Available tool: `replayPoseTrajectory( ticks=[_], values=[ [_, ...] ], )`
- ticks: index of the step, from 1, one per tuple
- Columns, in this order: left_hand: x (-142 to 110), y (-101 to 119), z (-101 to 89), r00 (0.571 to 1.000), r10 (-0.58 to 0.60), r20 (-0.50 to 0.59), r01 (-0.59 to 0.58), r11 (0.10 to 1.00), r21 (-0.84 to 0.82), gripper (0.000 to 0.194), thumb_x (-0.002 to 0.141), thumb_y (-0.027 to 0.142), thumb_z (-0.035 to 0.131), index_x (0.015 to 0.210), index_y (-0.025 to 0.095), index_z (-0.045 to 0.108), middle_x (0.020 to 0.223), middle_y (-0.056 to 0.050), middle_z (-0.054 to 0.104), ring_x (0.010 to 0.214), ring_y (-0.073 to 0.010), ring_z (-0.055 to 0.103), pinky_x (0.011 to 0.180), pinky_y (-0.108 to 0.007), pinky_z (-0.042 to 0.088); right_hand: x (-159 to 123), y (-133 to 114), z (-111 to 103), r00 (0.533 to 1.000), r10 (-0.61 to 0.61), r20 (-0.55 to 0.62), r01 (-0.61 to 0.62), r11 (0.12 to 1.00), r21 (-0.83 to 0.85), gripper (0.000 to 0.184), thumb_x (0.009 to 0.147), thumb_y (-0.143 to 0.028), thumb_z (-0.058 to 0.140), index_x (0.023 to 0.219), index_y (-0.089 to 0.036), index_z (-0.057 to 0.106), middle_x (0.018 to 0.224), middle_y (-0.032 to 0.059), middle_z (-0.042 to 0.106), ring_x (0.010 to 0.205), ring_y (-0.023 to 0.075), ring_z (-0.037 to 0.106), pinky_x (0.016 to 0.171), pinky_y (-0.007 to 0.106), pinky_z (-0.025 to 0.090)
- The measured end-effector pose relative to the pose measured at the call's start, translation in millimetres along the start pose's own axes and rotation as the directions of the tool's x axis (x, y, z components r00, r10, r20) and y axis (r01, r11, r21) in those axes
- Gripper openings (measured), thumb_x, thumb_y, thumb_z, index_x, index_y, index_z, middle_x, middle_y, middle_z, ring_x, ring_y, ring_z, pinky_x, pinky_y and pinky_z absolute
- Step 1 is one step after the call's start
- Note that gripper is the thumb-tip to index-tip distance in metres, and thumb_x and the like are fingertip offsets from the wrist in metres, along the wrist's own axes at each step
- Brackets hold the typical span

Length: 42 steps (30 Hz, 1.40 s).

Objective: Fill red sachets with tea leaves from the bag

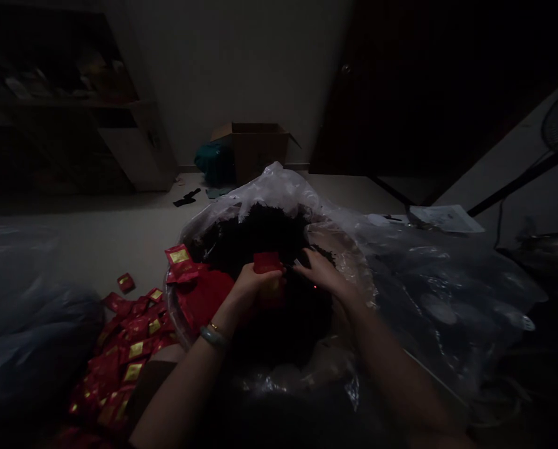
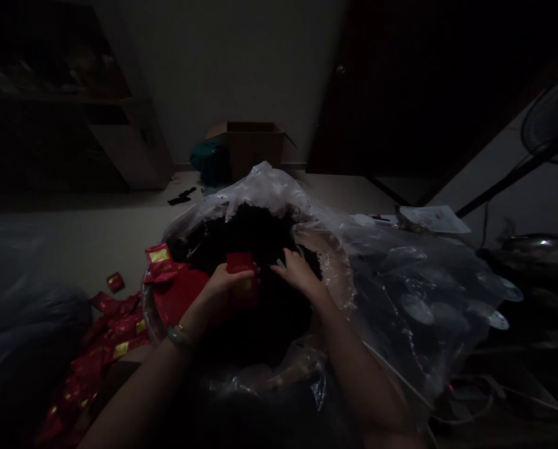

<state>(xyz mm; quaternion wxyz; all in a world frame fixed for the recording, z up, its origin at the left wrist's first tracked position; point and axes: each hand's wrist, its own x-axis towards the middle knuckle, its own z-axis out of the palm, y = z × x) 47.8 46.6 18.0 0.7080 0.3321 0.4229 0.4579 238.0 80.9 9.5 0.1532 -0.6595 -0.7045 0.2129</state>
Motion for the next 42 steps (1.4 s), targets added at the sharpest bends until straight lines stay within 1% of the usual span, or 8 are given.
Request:
replayPoseTrajectory(
  ticks=[4, 8, 17, 23, 29, 33, 38, 42],
  values=[
    [0, 6, -2.8, 1.000, 0.024, 0.010, -0.024, 1.000, 0.000, 0.048, 0.046, 0.028, 0.088, 0.087, 0.010, 0.070, 0.089, -0.012, 0.074, 0.068, -0.0209, 0.069, 0.064, -0.032, 0.054, 2, 17, 17, 0.964, 0.142, 0.223, -0.083, 0.964, -0.254, 0.051, 0.072, -0.026, 0.072, 0.117, -0.010, 0.054, 0.115, 0.0187, 0.062, 0.104, 0.0288, 0.062, 0.083, 0.032, 0.046],
    [-1, 6, -3.3, 0.998, 0.042, 0.037, -0.043, 0.999, 0.011, 0.050, 0.047, 0.030, 0.089, 0.088, 0.010, 0.069, 0.088, -0.012, 0.074, 0.068, -0.0208, 0.070, 0.066, -0.031, 0.054, 6, 22, 20, 0.967, 0.127, 0.220, -0.078, 0.972, -0.222, 0.041, 0.070, -0.025, 0.071, 0.106, -0.009, 0.059, 0.116, 0.0198, 0.060, 0.102, 0.0288, 0.062, 0.080, 0.030, 0.046],
    [-3, 6, -5.4, 0.998, 0.022, 0.066, -0.025, 0.999, 0.045, 0.049, 0.048, 0.032, 0.088, 0.088, 0.009, 0.070, 0.090, -0.013, 0.074, 0.067, -0.0208, 0.069, 0.063, -0.031, 0.054, 9, 24, 22, 0.952, 0.038, 0.303, -0.027, 0.999, -0.039, 0.052, 0.070, -0.023, 0.071, 0.117, -0.010, 0.053, 0.106, 0.0137, 0.067, 0.091, 0.0239, 0.066, 0.071, 0.028, 0.048],
    [-2, 5, -6.6, 0.996, 0.002, 0.090, -0.005, 0.999, 0.039, 0.050, 0.049, 0.032, 0.088, 0.089, 0.010, 0.071, 0.089, -0.011, 0.074, 0.067, -0.0194, 0.069, 0.063, -0.029, 0.055, 5, 18, -3, 0.981, -0.069, 0.180, 0.059, 0.997, 0.058, 0.027, 0.084, -0.024, 0.056, 0.108, -0.012, 0.056, 0.099, 0.0103, 0.067, 0.085, 0.0208, 0.064, 0.072, 0.028, 0.047],
    [-3, 6, -3.3, 0.997, -0.027, 0.067, 0.024, 0.998, 0.055, 0.053, 0.044, 0.032, 0.090, 0.088, 0.009, 0.071, 0.081, -0.010, 0.074, 0.064, -0.0195, 0.069, 0.061, -0.029, 0.054, -1, 9, -15, 0.977, -0.207, 0.057, 0.205, 0.978, 0.049, 0.063, 0.062, -0.032, 0.080, 0.118, -0.013, 0.057, 0.113, 0.0131, 0.064, 0.102, 0.0272, 0.060, 0.086, 0.036, 0.046],
    [-3, 6, -5.9, 0.996, -0.025, 0.088, 0.016, 0.995, 0.097, 0.049, 0.049, 0.031, 0.088, 0.090, 0.010, 0.071, 0.084, -0.010, 0.074, 0.065, -0.0187, 0.068, 0.062, -0.028, 0.053, -6, 2, -26, 0.986, -0.166, 0.001, 0.160, 0.955, 0.249, 0.056, 0.073, -0.036, 0.072, 0.123, -0.014, 0.059, 0.108, 0.0106, 0.067, 0.093, 0.0232, 0.064, 0.078, 0.033, 0.049],
    [-3, 2, -5.7, 0.991, -0.039, 0.131, 0.022, 0.991, 0.129, 0.045, 0.051, 0.032, 0.087, 0.087, 0.011, 0.071, 0.080, -0.009, 0.074, 0.064, -0.0174, 0.067, 0.063, -0.028, 0.052, -21, -10, -49, 0.956, -0.197, 0.219, 0.095, 0.911, 0.402, 0.063, 0.079, -0.045, 0.063, 0.135, -0.016, 0.052, 0.072, 0.0012, 0.069, 0.053, 0.0144, 0.059, 0.049, 0.025, 0.045],
    [-6, -2, -1.9, 0.979, -0.077, 0.187, 0.037, 0.978, 0.206, 0.037, 0.052, 0.032, 0.086, 0.079, 0.010, 0.072, 0.070, -0.006, 0.071, 0.059, -0.0155, 0.064, 0.061, -0.027, 0.049, -30, -22, -55, 0.908, -0.378, 0.180, 0.301, 0.888, 0.348, 0.054, 0.075, -0.043, 0.068, 0.125, -0.020, 0.062, 0.096, 0.0044, 0.074, 0.077, 0.0202, 0.068, 0.065, 0.028, 0.051]
  ],
)
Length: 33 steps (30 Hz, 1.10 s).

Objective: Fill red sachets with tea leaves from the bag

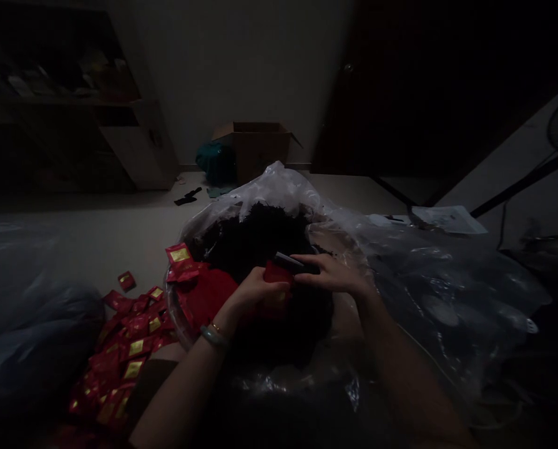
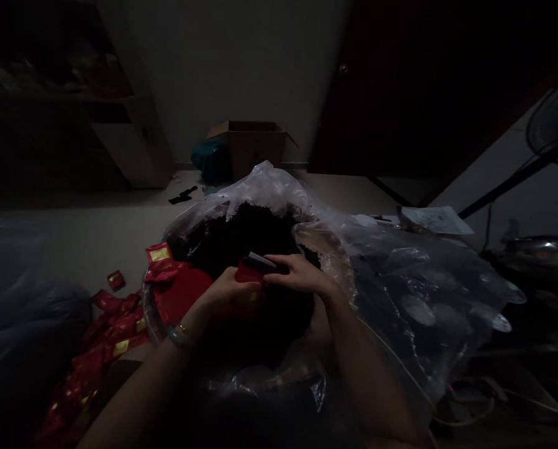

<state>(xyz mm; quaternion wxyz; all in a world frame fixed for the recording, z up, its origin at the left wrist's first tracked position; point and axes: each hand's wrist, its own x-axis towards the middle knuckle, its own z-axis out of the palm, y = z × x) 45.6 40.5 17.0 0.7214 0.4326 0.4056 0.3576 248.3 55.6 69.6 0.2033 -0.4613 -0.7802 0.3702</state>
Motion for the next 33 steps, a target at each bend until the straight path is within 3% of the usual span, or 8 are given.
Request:
replayPoseTrajectory(
  ticks=[3, 12, 20, 26, 33],
  values=[
    [-2, -1, 4.3, 0.997, 0.011, 0.074, -0.011, 1.000, 0.000, 0.038, 0.053, 0.029, 0.086, 0.084, 0.010, 0.073, 0.072, -0.006, 0.071, 0.062, -0.0150, 0.063, 0.063, -0.026, 0.048, -1, -7, 2, 0.998, -0.065, 0.018, 0.066, 0.996, -0.058, 0.046, 0.075, -0.040, 0.069, 0.118, -0.024, 0.067, 0.103, 0.0032, 0.074, 0.089, 0.0239, 0.068, 0.076, 0.031, 0.051],
    [4, -8, 3.7, 0.994, 0.029, 0.104, -0.029, 1.000, 0.003, 0.040, 0.048, 0.023, 0.086, 0.083, 0.011, 0.073, 0.073, -0.003, 0.071, 0.064, -0.0136, 0.062, 0.065, -0.025, 0.048, -3, -15, 3, 1.000, 0.007, -0.002, -0.007, 0.994, -0.105, 0.029, 0.078, -0.031, 0.066, 0.105, -0.025, 0.074, 0.090, 0.0012, 0.076, 0.080, 0.0215, 0.069, 0.071, 0.028, 0.049],
    [4, -8, 3.1, 0.994, 0.046, 0.100, -0.048, 0.999, 0.020, 0.037, 0.046, 0.019, 0.085, 0.080, 0.011, 0.072, 0.073, -0.004, 0.069, 0.065, -0.0141, 0.061, 0.064, -0.025, 0.047, -1, -10, 6, 1.000, 0.017, -0.012, -0.018, 0.996, -0.085, 0.032, 0.078, -0.033, 0.066, 0.108, -0.025, 0.072, 0.096, 0.0022, 0.075, 0.087, 0.0237, 0.069, 0.074, 0.031, 0.051],
    [-1, -7, 2.8, 0.995, -0.014, 0.094, 0.012, 0.999, 0.030, 0.028, 0.051, 0.019, 0.082, 0.075, 0.010, 0.071, 0.060, 0.000, 0.063, 0.051, -0.0082, 0.052, 0.053, -0.022, 0.040, -2, -10, -1, 0.998, 0.063, -0.013, -0.064, 0.992, -0.108, 0.047, 0.072, -0.042, 0.072, 0.114, -0.022, 0.069, 0.103, 0.0047, 0.074, 0.090, 0.0261, 0.068, 0.074, 0.032, 0.051],
    [0, -7, 4.3, 0.992, 0.043, 0.119, -0.045, 0.999, 0.009, 0.037, 0.050, 0.014, 0.082, 0.085, 0.012, 0.071, 0.074, -0.004, 0.068, 0.064, -0.0122, 0.059, 0.062, -0.023, 0.046, -2, -18, 9, 1.000, 0.013, 0.020, -0.011, 0.996, -0.089, 0.030, 0.080, -0.035, 0.065, 0.106, -0.024, 0.073, 0.088, 0.0000, 0.076, 0.075, 0.0201, 0.068, 0.066, 0.026, 0.047]
  ],
)
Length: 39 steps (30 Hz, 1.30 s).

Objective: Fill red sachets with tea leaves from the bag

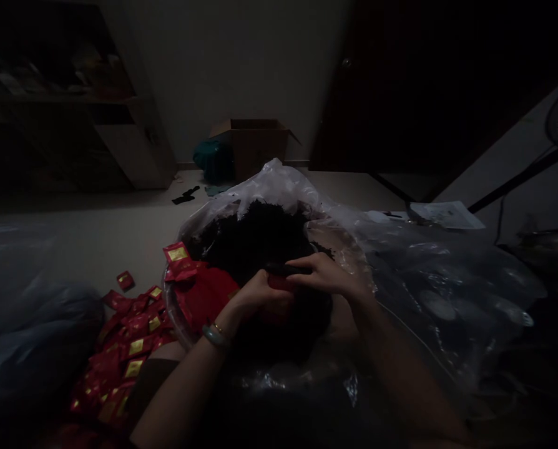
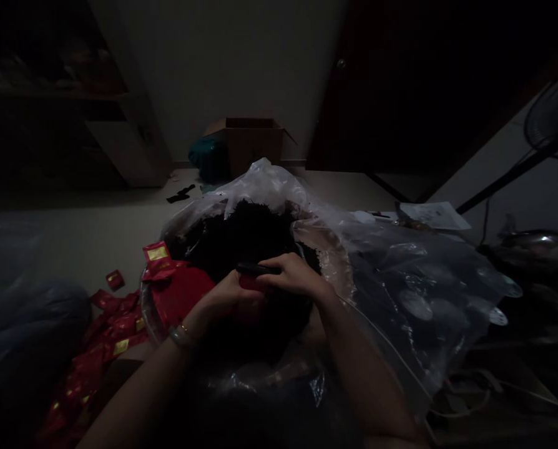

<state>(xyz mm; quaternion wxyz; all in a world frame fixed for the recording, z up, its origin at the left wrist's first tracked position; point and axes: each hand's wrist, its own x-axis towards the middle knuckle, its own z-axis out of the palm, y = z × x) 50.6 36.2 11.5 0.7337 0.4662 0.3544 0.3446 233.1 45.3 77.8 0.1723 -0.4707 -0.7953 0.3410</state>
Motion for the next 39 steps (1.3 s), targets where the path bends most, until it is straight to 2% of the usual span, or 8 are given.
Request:
replayPoseTrajectory(
  ticks=[4, 9, 16, 19, 23, 31, 35, 39],
  values=[
    [1.6, -1.5, -0.7, 1.000, 0.000, -0.006, 0.000, 1.000, 0.023, 0.036, 0.051, 0.015, 0.081, 0.086, 0.010, 0.071, 0.074, -0.005, 0.069, 0.063, -0.0126, 0.061, 0.061, -0.023, 0.047, 1.6, -0.6, 2.1, 1.000, -0.016, 0.002, 0.016, 1.000, -0.021, 0.027, 0.081, -0.033, 0.063, 0.103, -0.022, 0.074, 0.083, 0.0006, 0.076, 0.075, 0.0198, 0.068, 0.065, 0.025, 0.047],
    [0.6, 0.8, -0.7, 1.000, -0.002, 0.025, 0.002, 1.000, -0.009, 0.043, 0.051, 0.018, 0.083, 0.091, 0.010, 0.070, 0.070, -0.003, 0.069, 0.060, -0.0117, 0.060, 0.059, -0.022, 0.046, 0.9, -2.5, -1.0, 0.998, 0.045, -0.037, -0.046, 0.999, -0.024, 0.040, 0.076, -0.034, 0.068, 0.113, -0.020, 0.070, 0.104, 0.0048, 0.074, 0.092, 0.0243, 0.068, 0.078, 0.029, 0.049],
    [-1.3, 3.1, 0.8, 1.000, 0.001, -0.011, -0.001, 1.000, 0.002, 0.036, 0.052, 0.019, 0.083, 0.085, 0.010, 0.072, 0.063, -0.002, 0.066, 0.058, -0.0121, 0.059, 0.054, -0.022, 0.045, -0.1, -5.4, -3.9, 0.999, 0.044, -0.011, -0.044, 0.998, -0.050, 0.032, 0.079, -0.031, 0.064, 0.108, -0.019, 0.072, 0.100, 0.0045, 0.075, 0.088, 0.0233, 0.068, 0.078, 0.030, 0.049],
    [0.0, 2.1, -0.1, 1.000, -0.007, -0.019, 0.007, 1.000, -0.003, 0.035, 0.052, 0.020, 0.083, 0.083, 0.011, 0.072, 0.065, -0.003, 0.067, 0.058, -0.0122, 0.060, 0.056, -0.023, 0.047, 0.2, -3.7, -4.2, 0.999, 0.038, -0.030, -0.039, 0.997, -0.061, 0.035, 0.078, -0.033, 0.067, 0.109, -0.021, 0.071, 0.102, 0.0041, 0.074, 0.090, 0.0235, 0.068, 0.077, 0.029, 0.050],
    [2.1, 1.3, -2.2, 1.000, 0.004, -0.018, -0.004, 1.000, 0.003, 0.033, 0.050, 0.020, 0.084, 0.080, 0.011, 0.072, 0.071, -0.004, 0.070, 0.062, -0.0135, 0.062, 0.061, -0.024, 0.048, -0.1, -4.1, -3.9, 0.999, 0.043, -0.024, -0.045, 0.997, -0.063, 0.029, 0.081, -0.030, 0.063, 0.106, -0.019, 0.072, 0.098, 0.0040, 0.075, 0.086, 0.0222, 0.069, 0.074, 0.028, 0.050],
    [4.3, 1.2, -4.6, 0.999, 0.037, -0.014, -0.037, 0.999, 0.028, 0.032, 0.049, 0.017, 0.083, 0.079, 0.011, 0.072, 0.073, -0.005, 0.071, 0.065, -0.0159, 0.064, 0.063, -0.026, 0.049, 0.5, -3.6, 0.2, 0.999, 0.027, -0.037, -0.028, 0.999, -0.035, 0.030, 0.081, -0.030, 0.063, 0.107, -0.020, 0.072, 0.098, 0.0041, 0.075, 0.086, 0.0225, 0.069, 0.075, 0.029, 0.050],
    [4.0, 1.6, -4.8, 1.000, 0.029, -0.009, -0.029, 0.999, 0.027, 0.033, 0.051, 0.017, 0.082, 0.082, 0.010, 0.072, 0.073, -0.005, 0.071, 0.065, -0.0152, 0.063, 0.064, -0.026, 0.048, 1.7, -2.6, 1.8, 0.998, 0.017, -0.063, -0.019, 1.000, -0.021, 0.033, 0.080, -0.030, 0.064, 0.111, -0.019, 0.070, 0.104, 0.0053, 0.074, 0.092, 0.0233, 0.068, 0.080, 0.030, 0.050],
    [4.0, 2.1, -3.8, 1.000, 0.022, -0.007, -0.022, 1.000, 0.019, 0.031, 0.050, 0.016, 0.082, 0.080, 0.010, 0.072, 0.071, -0.004, 0.069, 0.062, -0.0129, 0.061, 0.063, -0.024, 0.048, 2.1, -2.3, 3.0, 0.999, 0.012, -0.049, -0.012, 1.000, -0.008, 0.033, 0.081, -0.030, 0.062, 0.112, -0.019, 0.070, 0.103, 0.0051, 0.074, 0.092, 0.0231, 0.068, 0.077, 0.030, 0.050]
  ],
)
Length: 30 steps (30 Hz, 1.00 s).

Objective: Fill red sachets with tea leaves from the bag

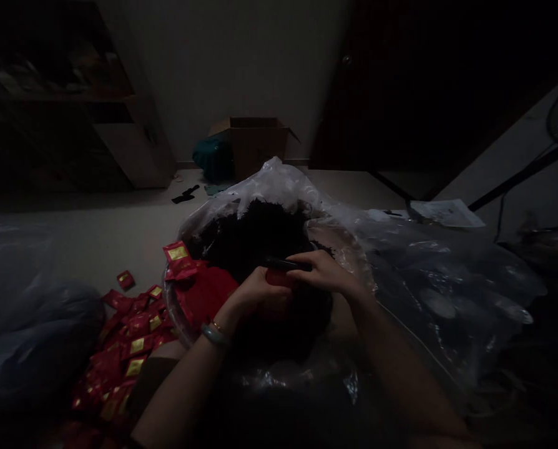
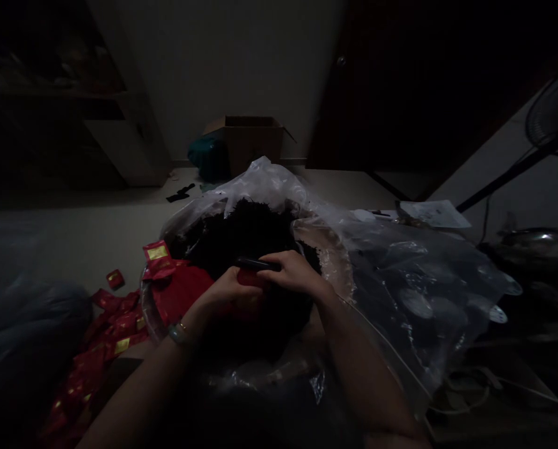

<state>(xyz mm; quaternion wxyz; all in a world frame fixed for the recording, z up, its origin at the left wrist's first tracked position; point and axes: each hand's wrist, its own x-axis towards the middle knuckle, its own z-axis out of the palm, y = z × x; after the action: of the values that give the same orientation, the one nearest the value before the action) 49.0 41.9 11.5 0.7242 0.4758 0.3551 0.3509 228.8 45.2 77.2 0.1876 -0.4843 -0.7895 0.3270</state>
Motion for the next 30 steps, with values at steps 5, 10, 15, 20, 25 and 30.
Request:
replayPoseTrajectory(
  ticks=[5, 10, 15, 20, 25, 30],
  values=[
    [-1, 3, 2.1, 1.000, 0.009, 0.014, -0.009, 1.000, -0.014, 0.032, 0.050, 0.016, 0.082, 0.080, 0.011, 0.071, 0.070, -0.002, 0.068, 0.063, -0.0123, 0.061, 0.063, -0.023, 0.048, 0, 1, 2, 1.000, -0.007, -0.030, 0.006, 1.000, -0.017, 0.032, 0.081, -0.030, 0.063, 0.111, -0.020, 0.070, 0.104, 0.0049, 0.074, 0.095, 0.0241, 0.068, 0.078, 0.031, 0.051],
    [-3, 4, 2.5, 1.000, 0.002, -0.004, -0.002, 1.000, -0.003, 0.034, 0.051, 0.016, 0.082, 0.083, 0.010, 0.071, 0.070, -0.003, 0.069, 0.065, -0.0136, 0.062, 0.064, -0.024, 0.049, 1, 0, 2, 1.000, -0.010, -0.023, 0.009, 1.000, -0.015, 0.032, 0.082, -0.028, 0.063, 0.112, -0.019, 0.070, 0.106, 0.0058, 0.073, 0.094, 0.0234, 0.068, 0.080, 0.031, 0.050],
    [-4, 3, 4.0, 1.000, 0.000, -0.025, 0.000, 1.000, -0.007, 0.036, 0.050, 0.016, 0.083, 0.083, 0.010, 0.071, 0.070, -0.003, 0.069, 0.066, -0.0149, 0.063, 0.064, -0.025, 0.049, 0, -1, 2, 0.999, -0.019, -0.031, 0.018, 0.999, -0.034, 0.031, 0.082, -0.029, 0.062, 0.111, -0.019, 0.070, 0.106, 0.0064, 0.073, 0.096, 0.0243, 0.067, 0.079, 0.031, 0.050],
    [0, 3, 4.9, 0.991, 0.026, -0.134, -0.028, 0.999, -0.015, 0.034, 0.054, 0.028, 0.083, 0.081, 0.012, 0.071, 0.075, -0.004, 0.071, 0.068, -0.0170, 0.064, 0.066, -0.027, 0.049, 3, 4, 2, 0.999, -0.001, -0.032, 0.002, 1.000, 0.011, 0.030, 0.081, -0.031, 0.063, 0.108, -0.021, 0.071, 0.103, 0.0040, 0.074, 0.093, 0.0235, 0.068, 0.081, 0.031, 0.049],
    [3, 6, 2.4, 0.914, 0.154, -0.375, -0.172, 0.985, -0.015, 0.035, 0.055, 0.030, 0.081, 0.084, 0.015, 0.069, 0.077, -0.002, 0.071, 0.066, -0.0154, 0.063, 0.063, -0.025, 0.048, 7, 15, -4, 0.979, 0.158, -0.125, -0.153, 0.987, 0.046, 0.044, 0.083, -0.041, 0.061, 0.120, -0.018, 0.063, 0.104, 0.0068, 0.072, 0.085, 0.0226, 0.068, 0.073, 0.031, 0.051],
    [4, 9, 3.1, 0.857, 0.197, -0.476, -0.260, 0.963, -0.068, 0.034, 0.057, 0.038, 0.080, 0.079, 0.015, 0.069, 0.073, -0.001, 0.069, 0.064, -0.0127, 0.062, 0.062, -0.023, 0.048, 14, 40, 2, 0.931, 0.363, -0.033, -0.359, 0.895, -0.263, 0.039, 0.085, -0.042, 0.057, 0.110, -0.013, 0.064, 0.102, 0.0139, 0.070, 0.083, 0.0252, 0.068, 0.068, 0.030, 0.048]
  ],
)
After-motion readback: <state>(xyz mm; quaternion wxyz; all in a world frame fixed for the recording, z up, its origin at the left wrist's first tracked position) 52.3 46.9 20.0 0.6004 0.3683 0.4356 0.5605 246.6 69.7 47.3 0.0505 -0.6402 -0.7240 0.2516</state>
